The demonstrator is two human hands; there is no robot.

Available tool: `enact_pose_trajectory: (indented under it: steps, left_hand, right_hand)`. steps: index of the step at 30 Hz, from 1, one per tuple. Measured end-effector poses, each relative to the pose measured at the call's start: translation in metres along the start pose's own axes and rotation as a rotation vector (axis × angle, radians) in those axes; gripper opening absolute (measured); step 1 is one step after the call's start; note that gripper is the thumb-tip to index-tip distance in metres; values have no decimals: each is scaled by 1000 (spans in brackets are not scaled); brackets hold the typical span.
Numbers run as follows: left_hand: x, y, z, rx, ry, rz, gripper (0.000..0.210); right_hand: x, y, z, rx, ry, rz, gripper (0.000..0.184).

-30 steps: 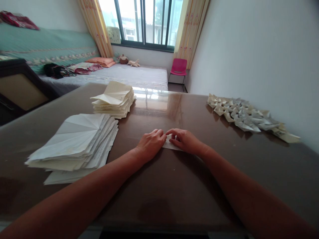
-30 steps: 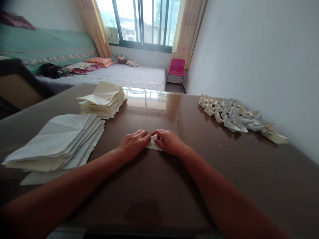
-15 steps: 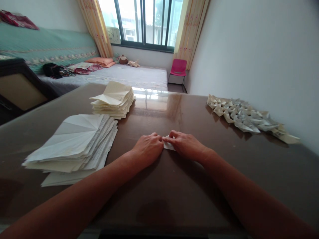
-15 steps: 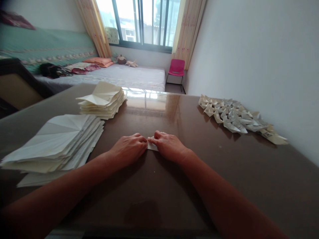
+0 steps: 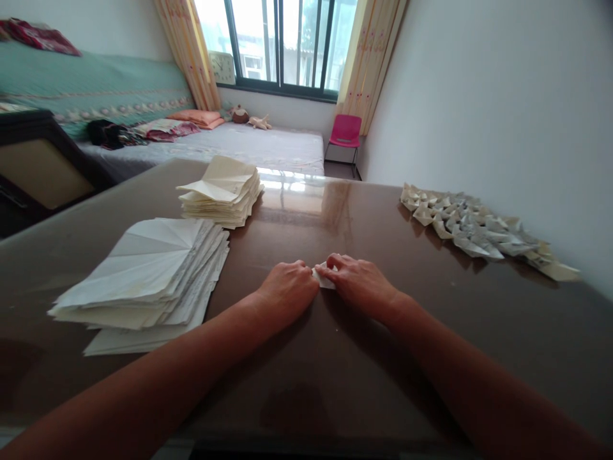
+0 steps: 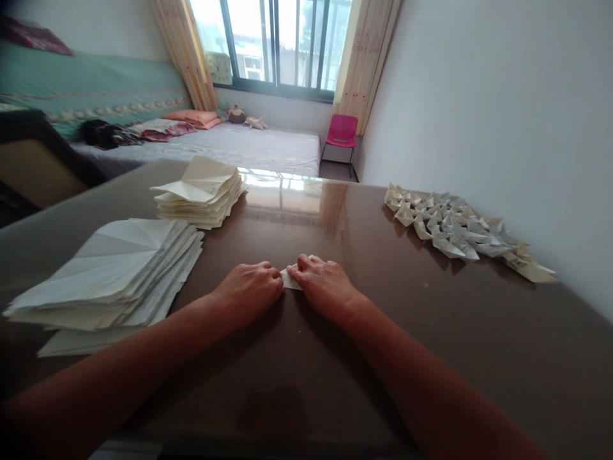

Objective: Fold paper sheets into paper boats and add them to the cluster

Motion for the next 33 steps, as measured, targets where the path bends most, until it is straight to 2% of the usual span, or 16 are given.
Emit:
enact_pose_trajectory:
  steps: [3,6,10,13,15,18,21,25,33]
  left_hand:
    - [-1,1,0,27,-6,10,16]
    - [-2,0,0,62,-8,14,16]
    - [3,0,-5,207,-86,24,21]
    - [11,-2,-10,309,-196,67,26]
    - [12,-7,-14,304,-221,83,29]
    - [12,-11,-17,265,-222,76,30]
    - [14,-8,-17,269,-209,63,41]
    - [20,-9,-19,248,-170,65,41]
    - [25,-12,-20,264,-153,70,37]
  right_hand:
    - [-2,1,0,-7,4,-19,39]
    - [8,0,0,-26,-78,10,40]
    - [19,-8,0,-22,-89,-28,39]
    - [32,-11,-4,32,-38,-190,38]
    - [48,-10,-6,60,-20,-381,36]
    - [95,-5,1,131,-270,-512,30]
    - [116,-6,10,9,-346,-497,24]
    - [108,-18,18,-220,-258,-536,24]
    - [94,-21,15,-253,-199,-430,27]
Point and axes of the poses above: each hand's wrist, its own z-axis away from the middle knuckle, its own y-axis out of the back of the hand, x = y × z, the point moved 8 cm from there along -z, towards the middle knuckle, and after that the axes turned 5 degrees about z, right-handed, at the moved point
